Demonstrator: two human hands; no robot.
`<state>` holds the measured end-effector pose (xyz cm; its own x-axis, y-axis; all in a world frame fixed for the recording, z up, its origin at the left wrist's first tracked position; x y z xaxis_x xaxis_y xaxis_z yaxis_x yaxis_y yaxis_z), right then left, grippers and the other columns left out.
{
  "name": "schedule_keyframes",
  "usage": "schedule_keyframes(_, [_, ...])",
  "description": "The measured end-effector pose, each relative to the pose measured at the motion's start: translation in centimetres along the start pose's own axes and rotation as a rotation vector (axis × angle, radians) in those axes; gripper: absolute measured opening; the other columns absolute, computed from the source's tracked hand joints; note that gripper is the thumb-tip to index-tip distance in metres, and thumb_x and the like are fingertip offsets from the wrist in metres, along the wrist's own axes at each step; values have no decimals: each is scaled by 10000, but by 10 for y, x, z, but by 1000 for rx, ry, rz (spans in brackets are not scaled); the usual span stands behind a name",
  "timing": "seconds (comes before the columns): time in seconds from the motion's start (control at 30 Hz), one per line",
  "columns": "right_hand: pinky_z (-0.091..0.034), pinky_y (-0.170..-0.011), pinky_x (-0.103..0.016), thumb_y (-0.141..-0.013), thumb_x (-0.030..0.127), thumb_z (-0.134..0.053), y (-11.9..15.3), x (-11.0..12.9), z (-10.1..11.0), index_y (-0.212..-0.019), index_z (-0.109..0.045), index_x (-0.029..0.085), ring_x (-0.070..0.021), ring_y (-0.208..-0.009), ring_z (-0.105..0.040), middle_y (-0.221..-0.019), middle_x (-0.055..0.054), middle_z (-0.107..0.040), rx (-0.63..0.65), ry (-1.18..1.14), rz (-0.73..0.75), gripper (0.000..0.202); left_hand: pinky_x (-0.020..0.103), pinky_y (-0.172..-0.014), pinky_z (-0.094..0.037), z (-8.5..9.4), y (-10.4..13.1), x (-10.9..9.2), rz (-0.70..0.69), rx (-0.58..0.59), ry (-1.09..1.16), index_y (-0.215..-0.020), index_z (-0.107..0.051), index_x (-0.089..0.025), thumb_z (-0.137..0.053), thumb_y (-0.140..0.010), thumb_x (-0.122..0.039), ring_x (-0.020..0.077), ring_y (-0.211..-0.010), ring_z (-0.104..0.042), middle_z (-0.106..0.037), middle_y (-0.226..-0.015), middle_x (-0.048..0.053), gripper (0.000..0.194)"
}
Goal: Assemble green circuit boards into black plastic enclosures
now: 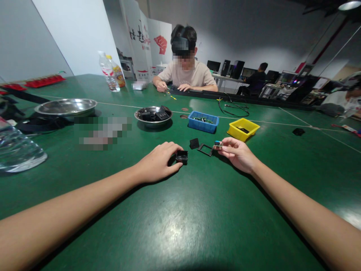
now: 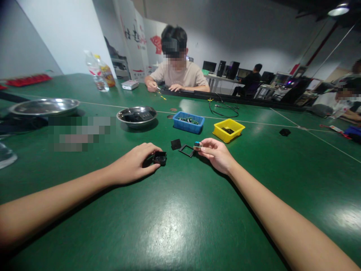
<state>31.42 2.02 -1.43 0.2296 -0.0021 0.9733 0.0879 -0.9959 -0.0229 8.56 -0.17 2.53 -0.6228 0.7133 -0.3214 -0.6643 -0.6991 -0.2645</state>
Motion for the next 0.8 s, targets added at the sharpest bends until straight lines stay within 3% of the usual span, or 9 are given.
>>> schedule_keyframes(0.27, [-521,-820,-298,-488,187,-913,-2,6,4,-973,-714,219,-139,-847,-649,-881,6,-708,-60,74,83,525,434,-926,-475,-1,1,2,-4,-3,1,-1129,-581,-183,-565,-874,-387,274,-1032,-596,-650,-1083,97,328])
schedule_keyframes(0.8, [-479,-705,-295,-508,210,-896,-1,6,3,-875,-772,204,-136,-736,-614,-811,-8,-722,-90,97,72,388,427,-930,-474,0,0,2,6,-6,10,-1124,-583,-188,-564,-871,-377,268,-1021,-598,-651,-1084,96,316])
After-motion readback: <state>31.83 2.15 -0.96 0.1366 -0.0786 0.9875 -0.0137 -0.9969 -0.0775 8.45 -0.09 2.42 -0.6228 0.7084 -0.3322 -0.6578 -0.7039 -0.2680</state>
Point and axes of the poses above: each hand's wrist, its own y-axis away from the middle knuckle, its own z-axis out of the back of the hand, x = y × z, the point moved 10 cm from there along -y, towards the middle knuckle
